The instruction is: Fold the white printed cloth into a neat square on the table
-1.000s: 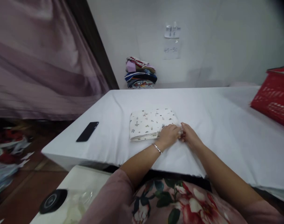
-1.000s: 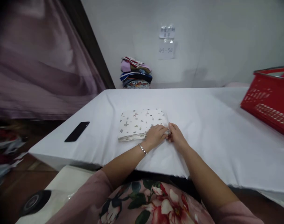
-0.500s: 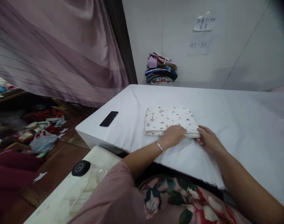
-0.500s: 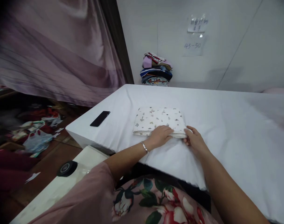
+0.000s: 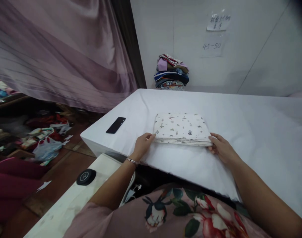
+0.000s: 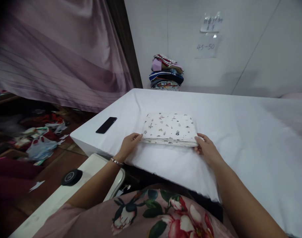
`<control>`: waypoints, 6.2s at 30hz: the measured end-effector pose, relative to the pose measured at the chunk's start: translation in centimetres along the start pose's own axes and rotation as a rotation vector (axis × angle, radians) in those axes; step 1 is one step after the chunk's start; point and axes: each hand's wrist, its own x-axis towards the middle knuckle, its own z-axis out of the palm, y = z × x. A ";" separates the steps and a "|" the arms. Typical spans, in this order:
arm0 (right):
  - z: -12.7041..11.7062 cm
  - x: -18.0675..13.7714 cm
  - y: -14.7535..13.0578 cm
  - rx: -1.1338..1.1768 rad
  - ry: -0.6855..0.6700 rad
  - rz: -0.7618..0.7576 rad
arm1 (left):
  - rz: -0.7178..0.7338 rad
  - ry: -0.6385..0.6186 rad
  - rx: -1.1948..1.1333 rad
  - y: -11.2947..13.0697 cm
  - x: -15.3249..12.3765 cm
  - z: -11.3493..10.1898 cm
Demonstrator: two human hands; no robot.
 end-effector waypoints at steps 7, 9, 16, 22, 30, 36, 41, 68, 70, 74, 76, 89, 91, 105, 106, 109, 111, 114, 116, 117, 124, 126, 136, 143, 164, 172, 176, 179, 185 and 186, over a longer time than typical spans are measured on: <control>0.0 -0.5 -0.2 -0.060 0.014 -0.006 | -0.213 -0.156 -0.053 1.4 1.6 -0.2; 0.1 -0.5 -0.2 -0.058 0.015 -0.006 | -0.218 -0.214 -0.015 1.9 1.9 -0.4; 0.3 -0.3 0.1 -0.143 0.042 -0.047 | -0.220 -0.162 -0.229 2.7 3.7 -0.4; 0.4 -0.3 0.6 -0.319 0.051 -0.117 | -0.263 -0.258 -0.083 1.3 3.9 0.2; 0.8 -0.8 -0.1 -0.254 0.066 -0.086 | -0.009 0.033 0.079 1.3 1.6 -0.1; 0.7 -1.3 -0.2 -0.344 0.081 -0.141 | 0.671 -0.097 0.226 3.7 1.7 1.5; 0.3 -1.2 -0.4 -0.442 0.098 -0.140 | 0.722 -0.244 0.347 3.9 3.2 2.0; 4.1 -1.5 -1.3 -1.301 -0.092 -1.028 | 0.862 -0.155 0.487 4.1 2.7 2.9; 5.2 -1.0 -1.4 -1.342 -0.161 -1.013 | 0.862 -0.149 0.500 4.4 2.9 3.2; 6.2 -0.1 -1.0 -1.391 -0.203 -0.978 | 0.816 -0.151 0.494 4.4 3.1 3.5; 6.2 0.1 -0.8 -1.393 -0.211 -0.974 | 0.787 -0.150 0.452 4.2 3.2 3.4; 5.2 0.1 -0.1 -1.392 -0.200 -1.040 | 0.839 -0.207 0.388 3.9 2.7 2.9; 4.9 0.0 0.1 -1.389 -0.229 -1.049 | 0.858 -0.204 0.394 3.9 2.4 2.8; 4.3 -0.3 1.7 -1.296 -0.212 -1.138 | 0.905 -0.176 0.293 2.7 1.9 3.1; 4.2 -0.3 1.8 -1.280 -0.219 -1.135 | 0.905 -0.167 0.283 2.5 1.8 3.0; 3.7 -0.6 1.9 -1.221 -0.244 -1.109 | 0.890 -0.135 0.274 1.6 1.6 2.6; 3.5 -1.0 1.8 -1.185 -0.264 -1.094 | 0.872 -0.118 0.256 1.0 1.5 2.1; 3.4 -1.5 1.6 -1.145 -0.274 -1.077 | 0.804 -0.113 0.194 0.8 1.5 1.1; 3.6 -1.7 1.3 -1.127 -0.266 -1.058 | 0.732 -0.099 0.146 1.6 1.9 0.6; 3.8 -1.7 1.2 -1.121 -0.265 -1.049 | 0.702 -0.085 0.119 2.1 2.2 0.5; 4.2 -1.5 1.1 -1.096 -0.266 -1.031 | 0.736 -0.159 0.142 5.8 4.4 2.8; 4.2 -1.7 0.8 -1.090 -0.281 -0.993 | 0.734 -0.248 0.247 5.6 4.4 4.0; 8.5 3.1 -4.2 -1.160 -0.113 -0.897 | 0.693 -0.326 0.401 5.1 3.6 5.0; 6.8 8.0 -1.4 -1.534 0.011 -0.539 | 0.668 -0.327 0.398 5.1 2.8 4.9; 6.2 8.2 -1.2 -1.303 -0.035 -0.531 | 0.333 -0.130 0.249 3.5 7.7 5.5; 2.9 7.7 -0.8 -0.887 0.182 -0.311 | -0.215 -0.103 -0.032 1.3 9.7 3.3; 2.5 6.5 -0.5 -0.854 0.186 -0.322 | -0.292 -0.127 -0.082 1.5 9.8 2.9; 2.6 6.1 -0.4 -0.781 0.198 -0.292 | -0.323 -0.118 -0.111 1.8 9.7 2.9; 2.1 5.6 -0.8 -0.346 0.074 -0.220 | -0.341 -0.101 -0.157 2.3 9.2 2.3; 2.0 5.3 -1.0 -0.286 0.059 -0.189 | -0.347 -0.118 -0.182 2.4 9.1 2.2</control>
